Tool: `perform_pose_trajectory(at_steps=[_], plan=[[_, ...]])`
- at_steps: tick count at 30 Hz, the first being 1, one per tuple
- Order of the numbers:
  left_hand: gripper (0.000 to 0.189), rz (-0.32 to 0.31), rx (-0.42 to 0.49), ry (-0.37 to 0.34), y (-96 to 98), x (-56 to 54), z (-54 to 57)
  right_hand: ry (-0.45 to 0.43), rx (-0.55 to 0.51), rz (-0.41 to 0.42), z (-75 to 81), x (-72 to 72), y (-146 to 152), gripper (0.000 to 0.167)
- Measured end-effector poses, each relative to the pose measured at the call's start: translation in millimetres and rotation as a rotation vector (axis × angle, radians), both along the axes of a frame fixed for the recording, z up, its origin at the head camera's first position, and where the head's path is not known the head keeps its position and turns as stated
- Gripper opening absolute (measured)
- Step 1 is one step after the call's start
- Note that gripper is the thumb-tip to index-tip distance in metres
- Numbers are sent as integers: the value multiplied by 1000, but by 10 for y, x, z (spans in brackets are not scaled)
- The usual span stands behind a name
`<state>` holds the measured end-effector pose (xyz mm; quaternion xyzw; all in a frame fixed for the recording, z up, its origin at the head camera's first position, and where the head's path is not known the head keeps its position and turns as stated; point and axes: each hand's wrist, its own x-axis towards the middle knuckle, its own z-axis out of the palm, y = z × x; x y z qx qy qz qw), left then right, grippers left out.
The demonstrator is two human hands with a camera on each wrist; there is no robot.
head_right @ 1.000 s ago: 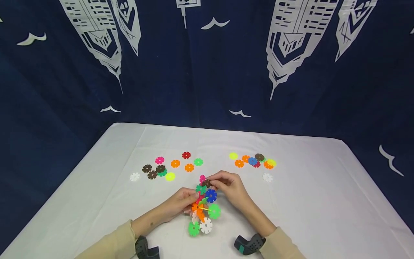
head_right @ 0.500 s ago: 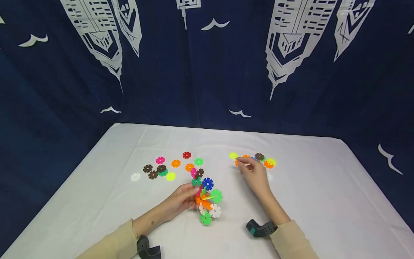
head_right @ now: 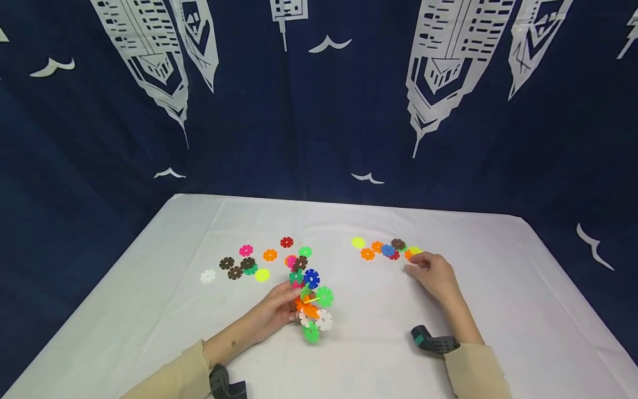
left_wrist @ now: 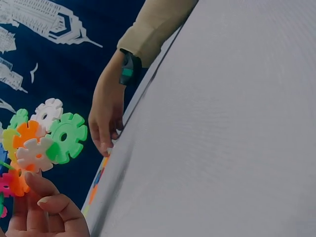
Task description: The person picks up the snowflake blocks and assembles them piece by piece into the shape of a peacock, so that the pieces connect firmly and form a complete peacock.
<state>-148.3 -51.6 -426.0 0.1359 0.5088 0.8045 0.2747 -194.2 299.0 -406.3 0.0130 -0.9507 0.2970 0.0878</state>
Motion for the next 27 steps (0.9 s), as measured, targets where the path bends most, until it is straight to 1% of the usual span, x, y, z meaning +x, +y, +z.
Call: perform_pose_trajectory(at_steps=[2, 4, 8, 10, 11, 13, 15, 17, 18, 19, 21, 24, 27], plan=[[15, 8, 11, -13, -2, -6, 20, -47, 21, 55, 9, 13, 57, 35], [14, 17, 18, -25, -3, -13, 37, -57, 39, 91, 17, 10, 78, 36], [20, 36, 20, -45, -17, -24, 49, -42, 35, 96, 33, -16, 57, 32], [23, 38, 16, -42, -24, -25, 47, -6, -5, 95, 38, -29, 12, 28], [25, 37, 18, -41, -27, -26, 47, 20, -57, 103, 41, -30, -31, 25], [29, 30, 12, -33, -29, -25, 46, 74, -225, 144, 63, -21, -172, 18], [29, 29, -3, -24, -26, -21, 49, 117, -446, 225, 112, 11, -377, 14], [29, 25, -11, -17, -19, -17, 53, 115, -660, 329, 186, 66, -613, 15], [27, 24, -19, -9, -15, -13, 55, 112, -732, 375, 228, 97, -728, 17], [25, 21, -26, -1, -13, -7, 60, 112, -779, 418, 267, 131, -839, 18], [23, 7, -34, 10, -9, 3, 56, 101, -823, 473, 326, 199, -1022, 20], [23, -22, -43, 19, -10, 21, 38, 89, -827, 502, 354, 276, -1194, 18], [23, -41, -48, 21, -15, 36, 16, 77, -836, 524, 325, 319, -1272, 15]])
